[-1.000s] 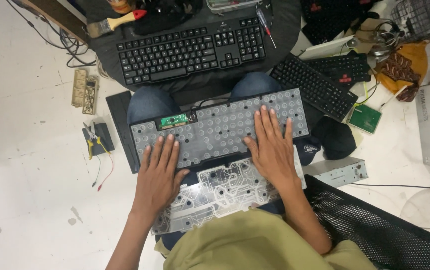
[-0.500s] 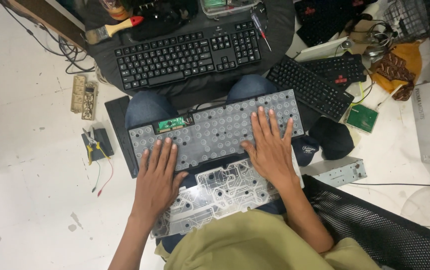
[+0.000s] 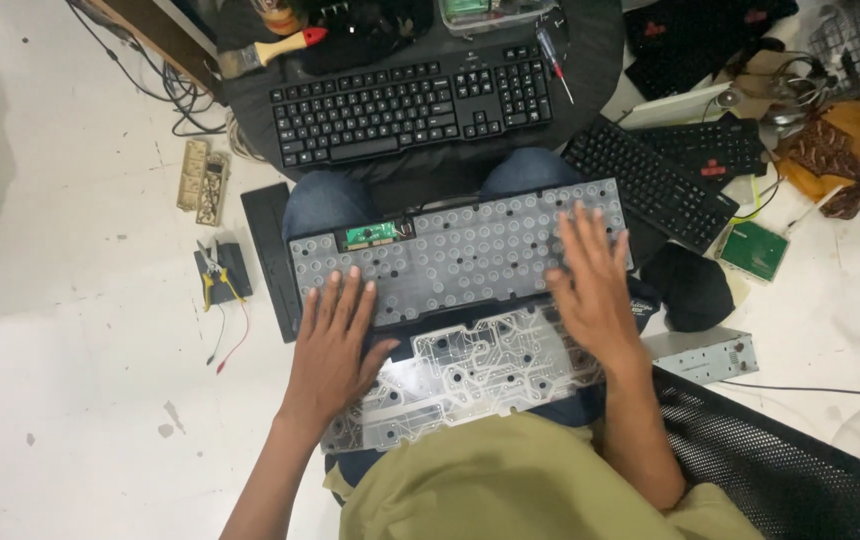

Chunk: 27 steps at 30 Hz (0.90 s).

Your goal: Assembling the internal components of a computer keyboard and screwing on the back cover.

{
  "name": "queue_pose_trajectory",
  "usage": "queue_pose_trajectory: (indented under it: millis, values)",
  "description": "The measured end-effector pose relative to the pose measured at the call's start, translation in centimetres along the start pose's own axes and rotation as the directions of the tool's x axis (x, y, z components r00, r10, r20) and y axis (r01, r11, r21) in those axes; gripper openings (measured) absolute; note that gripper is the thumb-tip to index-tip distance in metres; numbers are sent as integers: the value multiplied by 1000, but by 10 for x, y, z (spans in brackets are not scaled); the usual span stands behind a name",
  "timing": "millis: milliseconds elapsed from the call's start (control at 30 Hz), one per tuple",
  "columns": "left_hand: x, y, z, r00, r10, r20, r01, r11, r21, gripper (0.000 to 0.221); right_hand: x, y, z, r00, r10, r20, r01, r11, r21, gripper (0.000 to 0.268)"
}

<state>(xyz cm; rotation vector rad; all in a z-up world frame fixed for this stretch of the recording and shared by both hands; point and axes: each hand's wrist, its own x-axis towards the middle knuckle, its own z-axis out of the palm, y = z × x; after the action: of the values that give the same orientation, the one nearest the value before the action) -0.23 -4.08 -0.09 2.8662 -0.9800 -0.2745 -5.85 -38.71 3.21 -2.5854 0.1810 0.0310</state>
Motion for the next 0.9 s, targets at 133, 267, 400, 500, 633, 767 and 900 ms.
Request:
queue_pose_trajectory:
  millis: [133, 267, 400, 500, 633, 767, 900]
  values:
    - [-25, -7, -1, 975, -105, -198, 52, 965, -258, 80, -20, 36, -24, 959, 114, -261, -65, 980, 188, 34]
    - [-56, -1, -15, 836, -393, -382, 116, 808, -577, 62, -51, 54, -38, 857, 496, -140, -445, 848, 287, 31]
    - [-72, 11, -26, 695, -717, -58, 436, 484, -758, 65, -63, 70, -33, 817, 557, 146, -572, 755, 320, 31]
    - [-82, 11, -27, 503, -767, 399, 666, 51, -744, 72, -67, 66, -35, 757, 558, 341, -647, 713, 269, 32]
    - [-93, 7, -26, 386, -617, 686, 712, -274, -647, 49, -68, 68, -37, 790, 447, 420, -606, 676, 420, 20]
    - [-116, 0, -11, 503, -573, 647, 459, -458, -762, 46, -79, 81, -59, 808, 379, 451, -564, 718, 408, 16]
    - [-131, -22, -7, 570, -635, 522, 371, -368, -853, 41, -84, 97, -69, 883, 343, 321, -469, 645, 603, 10]
